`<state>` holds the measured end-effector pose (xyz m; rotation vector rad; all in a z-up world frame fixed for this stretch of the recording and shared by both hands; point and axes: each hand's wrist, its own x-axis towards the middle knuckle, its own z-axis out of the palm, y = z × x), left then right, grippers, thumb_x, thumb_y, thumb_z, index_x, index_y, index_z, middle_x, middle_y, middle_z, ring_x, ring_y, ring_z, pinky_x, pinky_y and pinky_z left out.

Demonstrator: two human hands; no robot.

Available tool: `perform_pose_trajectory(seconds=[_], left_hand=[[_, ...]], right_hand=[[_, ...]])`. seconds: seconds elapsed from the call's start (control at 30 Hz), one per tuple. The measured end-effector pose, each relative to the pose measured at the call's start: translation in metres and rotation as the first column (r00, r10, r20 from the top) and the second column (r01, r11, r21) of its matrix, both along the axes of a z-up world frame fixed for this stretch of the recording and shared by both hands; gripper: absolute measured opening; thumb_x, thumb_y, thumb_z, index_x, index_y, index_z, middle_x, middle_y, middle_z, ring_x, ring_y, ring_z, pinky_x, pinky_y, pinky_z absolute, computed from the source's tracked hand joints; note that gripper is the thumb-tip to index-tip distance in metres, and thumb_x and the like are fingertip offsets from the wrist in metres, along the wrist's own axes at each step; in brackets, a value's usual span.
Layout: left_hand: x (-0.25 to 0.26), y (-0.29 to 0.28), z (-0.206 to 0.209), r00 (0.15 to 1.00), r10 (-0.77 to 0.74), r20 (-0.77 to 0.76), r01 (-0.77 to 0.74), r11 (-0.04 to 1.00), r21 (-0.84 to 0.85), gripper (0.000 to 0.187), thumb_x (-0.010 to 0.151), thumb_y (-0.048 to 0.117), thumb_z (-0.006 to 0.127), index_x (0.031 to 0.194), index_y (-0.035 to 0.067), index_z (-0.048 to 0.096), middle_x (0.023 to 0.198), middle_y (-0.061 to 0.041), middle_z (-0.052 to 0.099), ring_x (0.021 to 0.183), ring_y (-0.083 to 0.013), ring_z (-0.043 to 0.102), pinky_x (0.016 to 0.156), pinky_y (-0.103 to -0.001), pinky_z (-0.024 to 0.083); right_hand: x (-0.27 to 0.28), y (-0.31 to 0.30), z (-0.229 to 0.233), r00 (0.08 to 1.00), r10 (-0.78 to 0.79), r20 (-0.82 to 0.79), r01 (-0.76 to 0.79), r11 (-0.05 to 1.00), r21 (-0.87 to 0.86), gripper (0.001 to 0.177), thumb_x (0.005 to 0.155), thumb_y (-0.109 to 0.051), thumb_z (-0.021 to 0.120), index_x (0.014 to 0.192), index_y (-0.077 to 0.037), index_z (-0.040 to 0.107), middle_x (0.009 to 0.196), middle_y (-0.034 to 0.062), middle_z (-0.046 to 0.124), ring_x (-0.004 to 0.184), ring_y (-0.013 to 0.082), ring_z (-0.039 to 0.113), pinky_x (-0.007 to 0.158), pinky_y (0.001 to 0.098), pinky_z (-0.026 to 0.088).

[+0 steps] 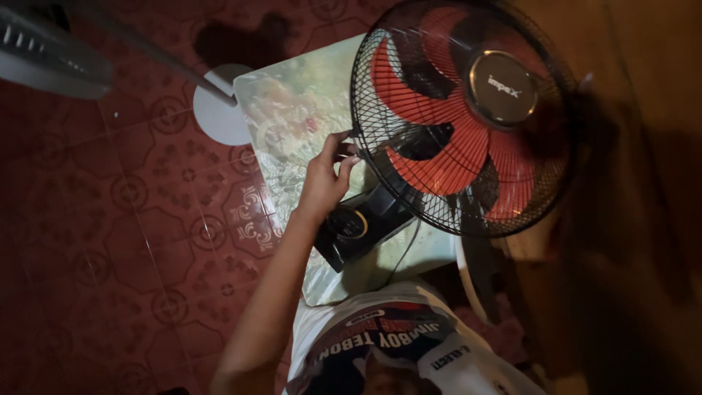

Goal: The person uses a red screwdriver to loosen and remove screws from the front grille of a red electric fan. They then detach the grille and set it aside, exposing the fan blades and motor housing.

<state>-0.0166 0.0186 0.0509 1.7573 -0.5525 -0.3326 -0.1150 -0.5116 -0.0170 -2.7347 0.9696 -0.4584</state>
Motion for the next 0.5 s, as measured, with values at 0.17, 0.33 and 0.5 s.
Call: perform_pose_trajectory(seconds=[0.17, 0.33, 0.5], left_hand=[[0.000, -0.003, -0.005, 1.000, 0.014, 0.002, -0.014, 0.999, -0.029, 0.041, 0.098, 0.001, 0.065, 0.136, 0.005, 0.050, 0.105, -0.015, 0.075, 0.098, -0.0282, 0.078, 0.083, -0.035, 0.060], [-0.002, -0.006, -0.012, 0.999, 0.034, -0.040, -0.036, 0.998, -0.058, 0.039, 0.100, 0.000, 0.062, 0.136, 0.004, 0.049, 0.106, -0.015, 0.076, 0.101, -0.0267, 0.077, 0.084, -0.034, 0.062], [0.000, -0.007, -0.015, 0.995, 0.054, -0.079, -0.060, 0.996, -0.070, 0.038, 0.100, 0.001, 0.062, 0.136, 0.005, 0.049, 0.105, -0.014, 0.076, 0.100, -0.0237, 0.077, 0.078, -0.033, 0.061]], right_hand=[[-0.001, -0.003, 0.004, 1.000, 0.012, -0.007, -0.012, 1.000, -0.013, 0.041, 0.108, -0.035, 0.074, 0.137, -0.007, 0.066, 0.134, 0.0198, 0.063, 0.124, 0.0395, 0.059, 0.103, 0.0531, 0.047], [0.006, -0.002, 0.005, 0.999, 0.045, -0.024, -0.046, 0.999, -0.021, 0.040, 0.109, -0.033, 0.073, 0.138, -0.008, 0.065, 0.136, 0.0187, 0.063, 0.127, 0.0386, 0.059, 0.105, 0.0519, 0.048], [0.012, 0.003, 0.008, 0.997, 0.074, -0.032, -0.074, 0.997, -0.024, 0.038, 0.109, -0.031, 0.072, 0.138, -0.008, 0.065, 0.138, 0.0177, 0.063, 0.130, 0.0377, 0.059, 0.106, 0.0507, 0.048]])
